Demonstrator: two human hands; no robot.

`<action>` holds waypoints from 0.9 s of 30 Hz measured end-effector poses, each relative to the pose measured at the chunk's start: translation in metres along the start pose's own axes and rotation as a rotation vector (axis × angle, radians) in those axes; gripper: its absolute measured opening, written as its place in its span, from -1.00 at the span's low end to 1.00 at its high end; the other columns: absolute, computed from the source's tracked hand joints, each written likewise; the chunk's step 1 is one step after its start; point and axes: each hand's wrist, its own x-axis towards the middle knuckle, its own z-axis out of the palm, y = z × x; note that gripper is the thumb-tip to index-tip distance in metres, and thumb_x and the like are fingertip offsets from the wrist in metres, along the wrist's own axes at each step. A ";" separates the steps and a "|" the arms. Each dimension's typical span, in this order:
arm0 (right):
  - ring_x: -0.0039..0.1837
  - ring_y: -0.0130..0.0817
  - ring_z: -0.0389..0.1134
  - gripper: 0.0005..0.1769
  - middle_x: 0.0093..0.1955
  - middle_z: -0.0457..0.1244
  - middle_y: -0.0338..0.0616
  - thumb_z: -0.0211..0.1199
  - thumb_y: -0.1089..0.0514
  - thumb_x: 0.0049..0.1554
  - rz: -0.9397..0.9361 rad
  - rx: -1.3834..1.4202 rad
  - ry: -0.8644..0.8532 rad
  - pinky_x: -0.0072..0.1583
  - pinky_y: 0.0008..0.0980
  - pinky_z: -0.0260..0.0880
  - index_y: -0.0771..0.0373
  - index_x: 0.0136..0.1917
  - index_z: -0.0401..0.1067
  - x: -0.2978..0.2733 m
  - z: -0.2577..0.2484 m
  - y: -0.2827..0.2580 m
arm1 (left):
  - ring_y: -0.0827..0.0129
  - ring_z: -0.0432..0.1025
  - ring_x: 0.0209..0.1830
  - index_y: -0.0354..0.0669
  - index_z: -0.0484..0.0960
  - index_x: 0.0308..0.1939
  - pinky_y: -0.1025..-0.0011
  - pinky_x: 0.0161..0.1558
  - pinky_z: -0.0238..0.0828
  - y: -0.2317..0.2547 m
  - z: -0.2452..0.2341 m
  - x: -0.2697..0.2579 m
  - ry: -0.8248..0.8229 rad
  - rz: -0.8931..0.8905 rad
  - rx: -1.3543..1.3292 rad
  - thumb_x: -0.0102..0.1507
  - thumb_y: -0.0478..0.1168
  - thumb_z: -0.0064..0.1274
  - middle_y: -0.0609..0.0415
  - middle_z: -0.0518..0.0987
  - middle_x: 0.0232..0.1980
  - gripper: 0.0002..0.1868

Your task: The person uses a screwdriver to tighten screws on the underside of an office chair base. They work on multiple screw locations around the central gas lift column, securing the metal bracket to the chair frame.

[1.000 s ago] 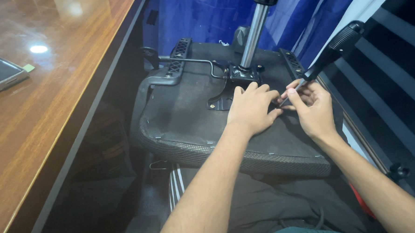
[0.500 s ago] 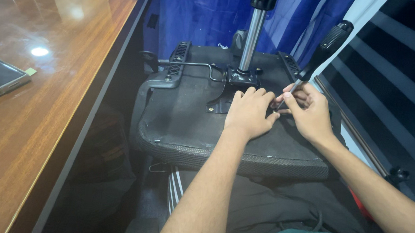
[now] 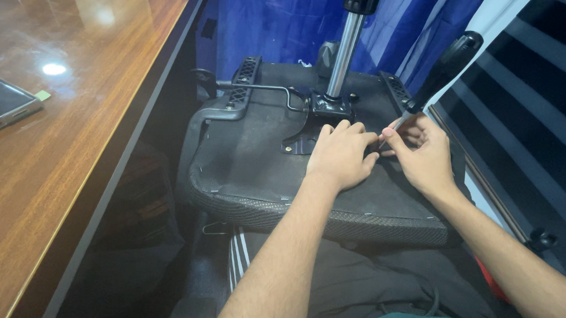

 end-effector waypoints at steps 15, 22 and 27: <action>0.02 -0.36 0.50 -0.85 -0.07 0.41 -0.04 0.17 0.22 0.30 0.096 0.087 -0.024 0.01 -0.35 0.61 0.35 0.09 0.42 0.002 0.000 0.006 | 0.35 0.38 0.16 0.08 0.71 -0.10 0.18 0.18 0.20 0.003 -0.007 0.000 -0.066 -0.042 0.030 0.21 0.03 0.11 0.21 0.57 -0.03 -0.73; 0.00 -0.37 0.48 -0.83 -0.08 0.42 -0.04 0.24 0.18 0.28 0.058 -0.017 -0.032 -0.02 -0.38 0.58 0.37 0.00 0.45 0.001 -0.001 0.002 | 0.30 0.38 0.09 0.08 0.69 -0.02 0.15 0.12 0.21 0.001 -0.003 0.000 0.002 -0.017 -0.020 0.19 0.04 0.14 0.19 0.56 -0.06 -0.68; 0.00 -0.39 0.50 -0.82 -0.08 0.41 -0.06 0.14 0.18 0.34 0.052 0.063 -0.050 0.08 -0.39 0.60 0.34 0.00 0.46 -0.001 -0.005 0.005 | 0.30 0.39 0.10 0.09 0.71 -0.09 0.15 0.13 0.21 0.000 -0.001 0.001 -0.039 -0.038 -0.005 0.22 0.02 0.13 0.21 0.57 -0.06 -0.75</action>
